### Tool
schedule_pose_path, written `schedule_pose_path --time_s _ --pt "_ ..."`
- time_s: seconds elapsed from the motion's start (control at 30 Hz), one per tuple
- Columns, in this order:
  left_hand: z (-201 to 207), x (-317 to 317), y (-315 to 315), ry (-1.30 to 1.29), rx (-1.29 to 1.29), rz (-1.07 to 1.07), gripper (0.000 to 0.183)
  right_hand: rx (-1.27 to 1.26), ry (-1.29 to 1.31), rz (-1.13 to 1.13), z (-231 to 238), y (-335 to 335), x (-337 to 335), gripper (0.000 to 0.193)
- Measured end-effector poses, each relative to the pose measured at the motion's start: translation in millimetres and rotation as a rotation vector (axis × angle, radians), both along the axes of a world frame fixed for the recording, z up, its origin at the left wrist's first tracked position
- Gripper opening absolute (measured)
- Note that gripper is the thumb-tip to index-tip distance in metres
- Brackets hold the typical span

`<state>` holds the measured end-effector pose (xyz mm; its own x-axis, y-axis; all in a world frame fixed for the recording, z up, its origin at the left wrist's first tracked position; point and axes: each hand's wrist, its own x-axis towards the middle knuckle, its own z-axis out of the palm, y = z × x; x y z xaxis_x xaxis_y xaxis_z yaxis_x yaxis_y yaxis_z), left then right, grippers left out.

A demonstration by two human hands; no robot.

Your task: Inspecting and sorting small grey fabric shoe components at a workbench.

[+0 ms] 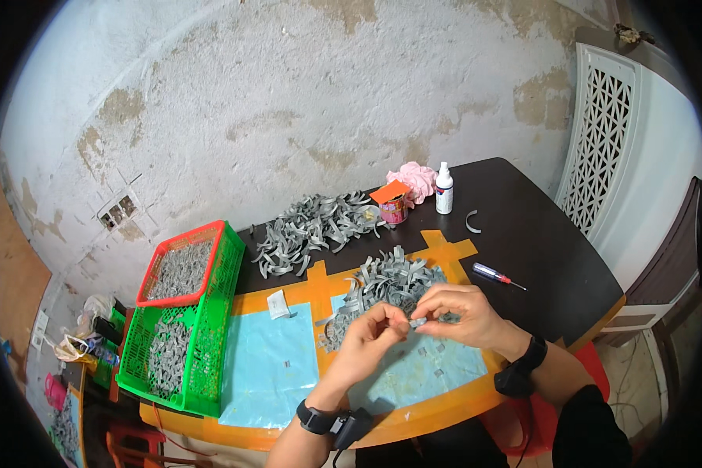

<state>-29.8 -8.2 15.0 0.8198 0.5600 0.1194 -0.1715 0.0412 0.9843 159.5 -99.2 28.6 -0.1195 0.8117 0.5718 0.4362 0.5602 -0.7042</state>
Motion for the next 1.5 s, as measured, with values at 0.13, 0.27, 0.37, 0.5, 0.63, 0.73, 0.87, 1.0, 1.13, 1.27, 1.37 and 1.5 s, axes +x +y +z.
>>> schedule_pose_path --time_s 0.13,0.27,0.37,0.5,0.63,0.73,0.87,1.0,1.13,1.27,1.37,1.5 --pt "7 -4 9 -0.036 -0.145 0.07 0.009 -0.045 0.287 0.014 -3 1 -2 0.022" --pt "10 -1 2 -0.022 -0.168 0.073 0.012 -0.022 0.256 0.016 -7 3 -2 0.022" --pt "1 1 1 0.006 -0.082 -0.028 0.017 0.012 0.141 0.002 -4 2 -2 0.021" --pt "0 1 4 0.067 -0.056 -0.045 0.015 0.024 0.113 0.021 -4 1 -2 0.02" --pt "2 1 0 0.042 -0.07 -0.017 0.012 -0.031 0.142 0.019 -7 1 -4 0.02" --pt "8 3 -2 -0.034 -0.139 0.027 0.024 -0.068 0.265 0.028 -7 2 -4 0.019" --pt "6 -2 3 0.043 0.033 0.072 0.039 -0.038 0.209 0.002 1 -1 2 0.018" --pt "8 0 2 0.164 -0.01 -0.02 0.04 -0.064 0.132 0.05 -1 2 4 0.018" --pt "1 -1 3 0.046 -0.057 -0.018 0.029 -0.029 0.128 0.004 -2 3 2 0.021" --pt "-2 3 -1 0.046 -0.087 -0.051 0.012 -0.087 0.16 0.054 -3 1 -2 0.018" --pt "1 4 -1 0.065 -0.103 -0.01 0.009 -0.022 0.091 0.062 -2 0 -2 0.029" --pt "0 1 1 0.043 -0.081 0.021 0.007 -0.481 0.532 0.313 4 -4 23 0.032"
